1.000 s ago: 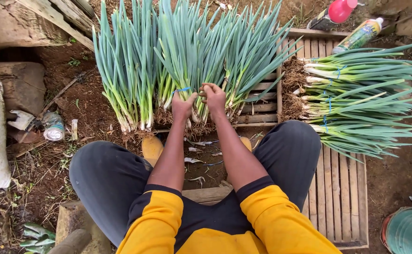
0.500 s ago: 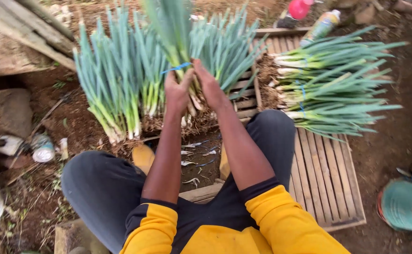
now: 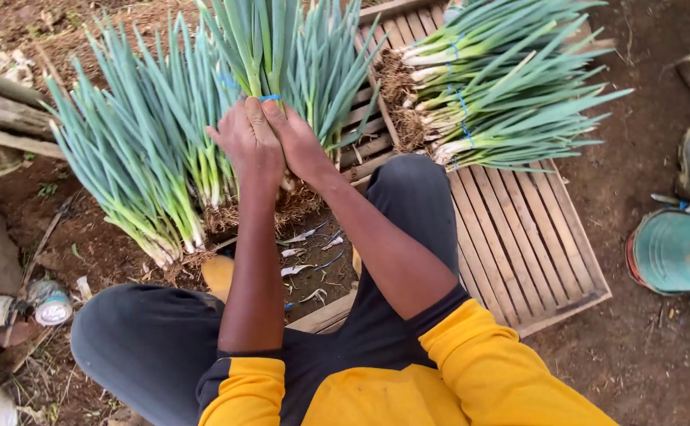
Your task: The person is gathering green onions into bunches and tying them securely with blue plastic string in an agricultural setting.
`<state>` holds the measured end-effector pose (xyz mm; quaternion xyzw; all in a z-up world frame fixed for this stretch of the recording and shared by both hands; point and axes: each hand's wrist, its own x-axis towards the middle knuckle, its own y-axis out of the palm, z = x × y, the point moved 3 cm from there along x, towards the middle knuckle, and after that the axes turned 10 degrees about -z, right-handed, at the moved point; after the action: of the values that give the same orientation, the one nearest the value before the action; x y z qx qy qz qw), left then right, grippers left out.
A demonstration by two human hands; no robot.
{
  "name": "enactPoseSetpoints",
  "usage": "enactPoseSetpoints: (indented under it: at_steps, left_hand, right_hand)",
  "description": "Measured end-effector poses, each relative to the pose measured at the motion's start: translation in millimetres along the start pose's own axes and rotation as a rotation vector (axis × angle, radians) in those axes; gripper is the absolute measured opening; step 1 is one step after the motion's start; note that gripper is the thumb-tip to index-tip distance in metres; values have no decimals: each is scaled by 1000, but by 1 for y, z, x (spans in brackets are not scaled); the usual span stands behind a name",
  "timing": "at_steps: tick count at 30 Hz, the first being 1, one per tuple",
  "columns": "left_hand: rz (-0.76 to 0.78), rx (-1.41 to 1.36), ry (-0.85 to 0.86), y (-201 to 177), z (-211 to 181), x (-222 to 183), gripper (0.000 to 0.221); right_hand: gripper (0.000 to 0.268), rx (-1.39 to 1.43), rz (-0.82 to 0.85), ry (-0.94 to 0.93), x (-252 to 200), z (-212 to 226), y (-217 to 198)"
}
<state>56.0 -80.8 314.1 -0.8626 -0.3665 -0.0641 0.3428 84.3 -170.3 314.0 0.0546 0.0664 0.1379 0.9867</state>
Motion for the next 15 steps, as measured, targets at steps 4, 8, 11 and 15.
enactPoseSetpoints:
  at_steps: [4, 8, 11, 15]
  left_hand:
    - [46, 107, 37, -22, -49, -5, 41]
    - [395, -381, -61, -31, -95, -10, 60]
    - [470, -484, -78, -7, -93, -14, 64]
    - [464, -645, -87, 11, -94, -21, 62]
  right_hand:
    - [64, 108, -125, -11, -1, 15, -19]
    - [69, 190, -275, 0, 10, 43, -44]
    - [58, 253, -344, -88, 17, 60, -72]
    - [52, 434, -455, -177, 24, 74, -111]
